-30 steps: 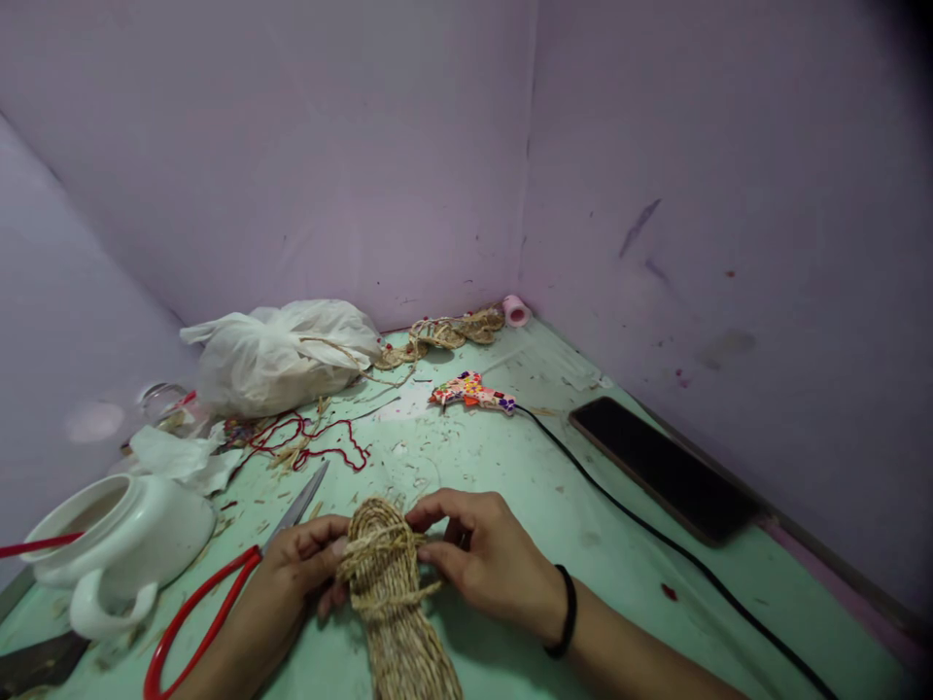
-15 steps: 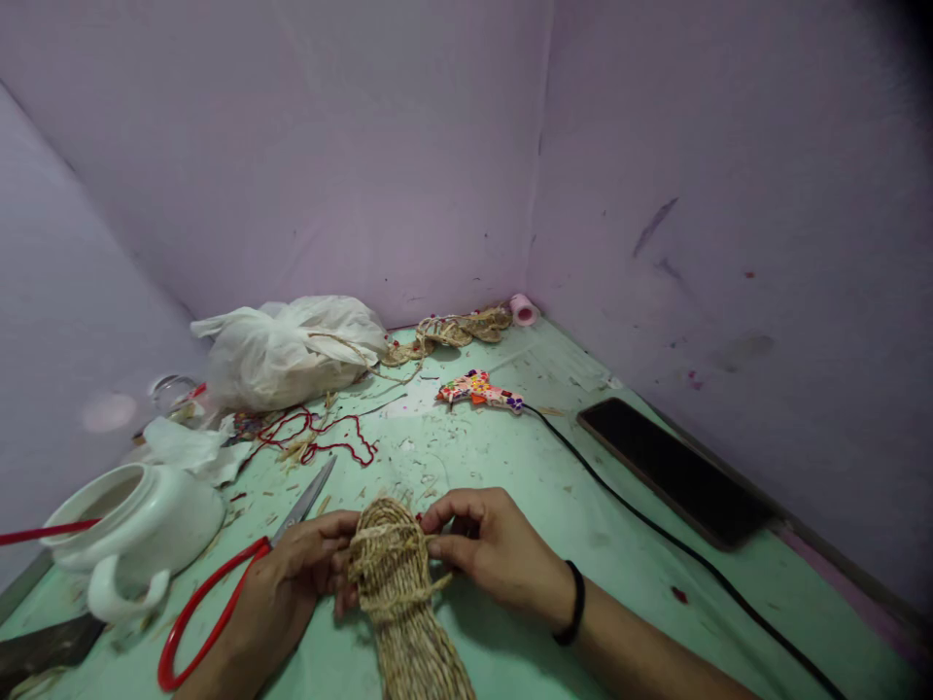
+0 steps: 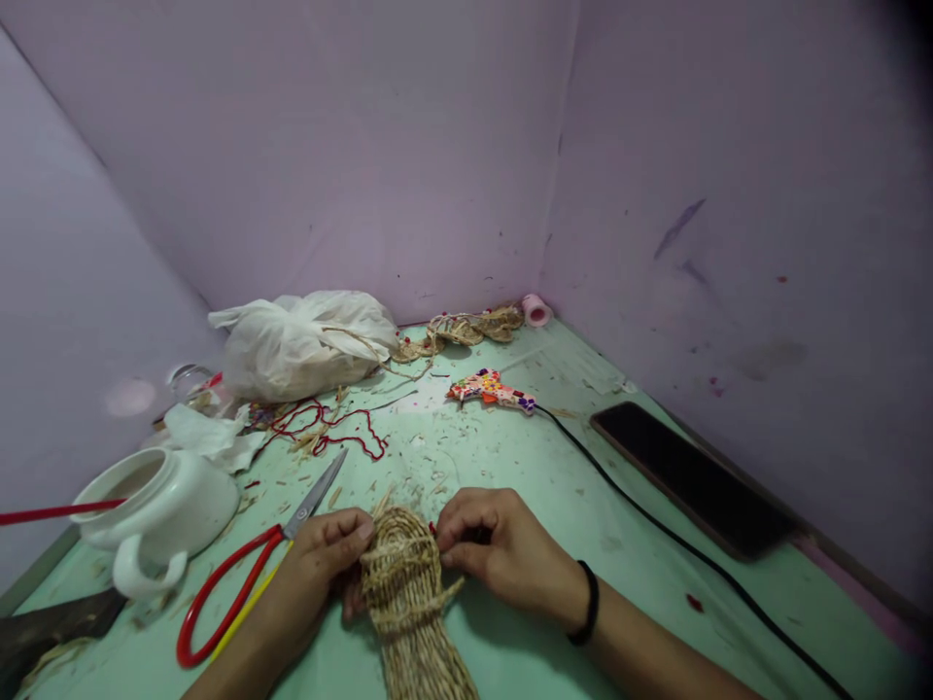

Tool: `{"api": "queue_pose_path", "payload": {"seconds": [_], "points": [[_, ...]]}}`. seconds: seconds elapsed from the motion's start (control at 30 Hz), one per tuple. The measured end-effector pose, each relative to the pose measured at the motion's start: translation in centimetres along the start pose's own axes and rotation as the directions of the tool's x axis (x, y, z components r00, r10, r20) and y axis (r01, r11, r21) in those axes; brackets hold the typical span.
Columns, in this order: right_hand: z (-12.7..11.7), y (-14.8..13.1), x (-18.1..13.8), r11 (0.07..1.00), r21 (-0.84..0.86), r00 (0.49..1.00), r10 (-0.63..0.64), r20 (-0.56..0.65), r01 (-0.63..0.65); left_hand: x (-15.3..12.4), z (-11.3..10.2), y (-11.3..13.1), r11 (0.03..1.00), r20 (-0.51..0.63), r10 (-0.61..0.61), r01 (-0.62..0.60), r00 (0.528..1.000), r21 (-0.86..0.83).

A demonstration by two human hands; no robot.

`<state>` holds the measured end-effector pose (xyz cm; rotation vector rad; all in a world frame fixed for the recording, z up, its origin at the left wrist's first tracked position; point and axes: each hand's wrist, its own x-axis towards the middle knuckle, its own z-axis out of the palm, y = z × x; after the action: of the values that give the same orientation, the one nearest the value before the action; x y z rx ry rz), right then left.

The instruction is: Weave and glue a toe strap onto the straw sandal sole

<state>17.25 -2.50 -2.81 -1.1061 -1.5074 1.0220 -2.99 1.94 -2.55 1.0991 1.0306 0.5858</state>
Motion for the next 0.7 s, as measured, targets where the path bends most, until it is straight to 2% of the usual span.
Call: {"api": "queue_pose_path", "payload": {"seconds": [0.13, 0.33, 0.43, 0.5, 0.57, 0.63, 0.7], "points": [[-0.2, 0.1, 0.0, 0.999, 0.002, 0.999, -0.041, 0.034, 0.041, 0.0, 0.1, 0.0, 1.000, 0.003, -0.009, 0.009, 1.000, -0.024], [-0.2, 0.2, 0.0, 1.000, 0.005, 0.996, -0.029, 0.083, 0.028, 0.0, 0.3, -0.1, 0.999, -0.034, -0.014, 0.013, 0.999, -0.036], [-0.7, 0.1, 0.0, 0.998, -0.053, 0.991, -0.038, 0.125, 0.045, 0.0, 0.3, 0.1, 1.000, -0.041, -0.016, 0.016, 0.999, -0.022], [-1.1, -0.2, 0.0, 0.991, -0.121, 0.997, -0.040, 0.068, 0.048, 0.0, 0.4, 0.3, 1.000, -0.051, -0.024, 0.023, 0.998, -0.014], [-1.4, -0.8, 0.0, 0.984, -0.169, 0.996, -0.066, -0.052, 0.057, 0.1, 0.5, 0.5, 0.999, -0.059, -0.043, 0.043, 0.997, -0.007], [-1.3, -1.5, 0.0, 0.972, -0.196, 0.976, -0.160, -0.147, 0.130, 0.1, 0.6, 0.7, 0.998, -0.054, -0.063, 0.063, 0.997, 0.003], [-0.9, -2.0, 0.0, 0.937, -0.246, 0.946, -0.289, -0.147, 0.248, 0.1, 0.8, 0.8, 0.998, -0.043, -0.069, 0.069, 0.997, 0.013]]}}
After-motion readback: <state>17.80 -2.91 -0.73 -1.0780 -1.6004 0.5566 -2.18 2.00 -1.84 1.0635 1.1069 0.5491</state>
